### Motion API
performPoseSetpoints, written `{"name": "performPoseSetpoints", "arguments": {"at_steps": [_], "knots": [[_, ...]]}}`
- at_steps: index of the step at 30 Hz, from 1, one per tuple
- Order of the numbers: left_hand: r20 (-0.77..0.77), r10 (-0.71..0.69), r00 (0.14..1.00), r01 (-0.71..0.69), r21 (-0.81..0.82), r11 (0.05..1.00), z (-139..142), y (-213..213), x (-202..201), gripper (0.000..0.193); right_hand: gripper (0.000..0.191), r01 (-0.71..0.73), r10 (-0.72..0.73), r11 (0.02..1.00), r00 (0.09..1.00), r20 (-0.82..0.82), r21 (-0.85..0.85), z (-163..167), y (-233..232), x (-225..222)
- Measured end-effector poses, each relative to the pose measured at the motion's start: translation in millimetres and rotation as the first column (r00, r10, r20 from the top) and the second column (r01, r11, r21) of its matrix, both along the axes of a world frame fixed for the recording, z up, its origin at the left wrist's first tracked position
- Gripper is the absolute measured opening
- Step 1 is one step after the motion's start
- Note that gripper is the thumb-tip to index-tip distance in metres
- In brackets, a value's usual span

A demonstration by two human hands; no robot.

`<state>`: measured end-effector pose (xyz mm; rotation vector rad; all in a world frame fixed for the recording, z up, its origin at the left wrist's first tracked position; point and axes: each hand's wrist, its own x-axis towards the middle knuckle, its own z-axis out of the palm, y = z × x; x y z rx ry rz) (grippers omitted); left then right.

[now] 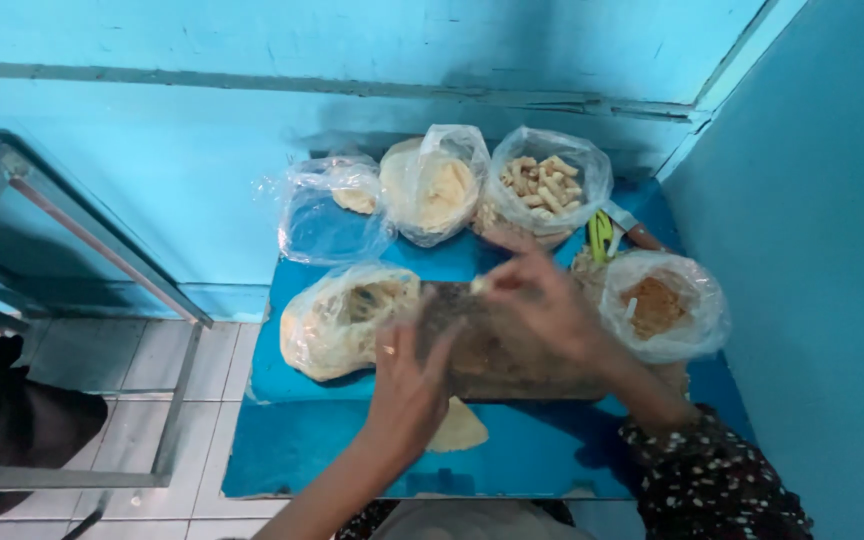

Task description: The person sits at a small blue table and folds thin square pastry wrappers over a filling, pressing the edges together by hand on a wooden board. They take wrappers and filling from plastic bags beside the board and place the folded pieces aside, repeating the folding cycle throughout the clip.

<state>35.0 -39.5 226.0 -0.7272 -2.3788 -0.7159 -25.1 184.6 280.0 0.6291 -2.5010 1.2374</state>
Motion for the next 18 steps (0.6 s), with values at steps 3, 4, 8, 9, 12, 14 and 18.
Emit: {"name": "performPoseSetpoints", "arguments": {"at_steps": [3,4,8,9,12,14,18], "knots": [[0.163,-0.136,0.977,0.16,-0.145,0.976,-3.3,-4.9,16.9,0.041,0.075,0.255,-0.247,0.967,0.912,-0.328,-0.018,37.5,26.2,-11.1],[0.197,-0.169,0.966,0.197,-0.131,0.972,-5.6,-5.1,21.2,0.041,0.076,0.304,-0.272,0.952,0.893,-0.359,0.033,49.4,29.9,-23.6],[0.197,-0.144,0.97,0.183,-0.195,0.964,-15.7,-4.7,29.9,0.039,0.091,0.342,-0.256,0.918,0.897,-0.361,0.2,79.9,39.2,-54.0],[0.166,-0.139,0.976,0.177,-0.241,0.954,-17.7,-5.6,32.0,0.039,0.089,0.349,-0.269,0.924,0.886,-0.378,0.16,81.4,40.3,-54.3],[0.123,-0.143,0.982,0.177,-0.338,0.924,-20.2,-7.3,37.5,0.037,0.082,0.324,-0.286,0.945,0.886,-0.366,0.043,74.4,42.6,-37.3],[0.168,-0.176,0.97,0.227,-0.365,0.903,-18.2,-8.9,38.0,0.037,0.079,0.277,-0.279,0.96,0.923,-0.267,-0.048,62.0,43.0,-14.1],[0.421,-0.185,0.888,0.245,-0.093,0.965,-4.9,-12.1,20.1,0.023,0.072,0.043,-0.037,0.997,0.993,0.11,-0.061,35.3,35.9,24.9]]}}
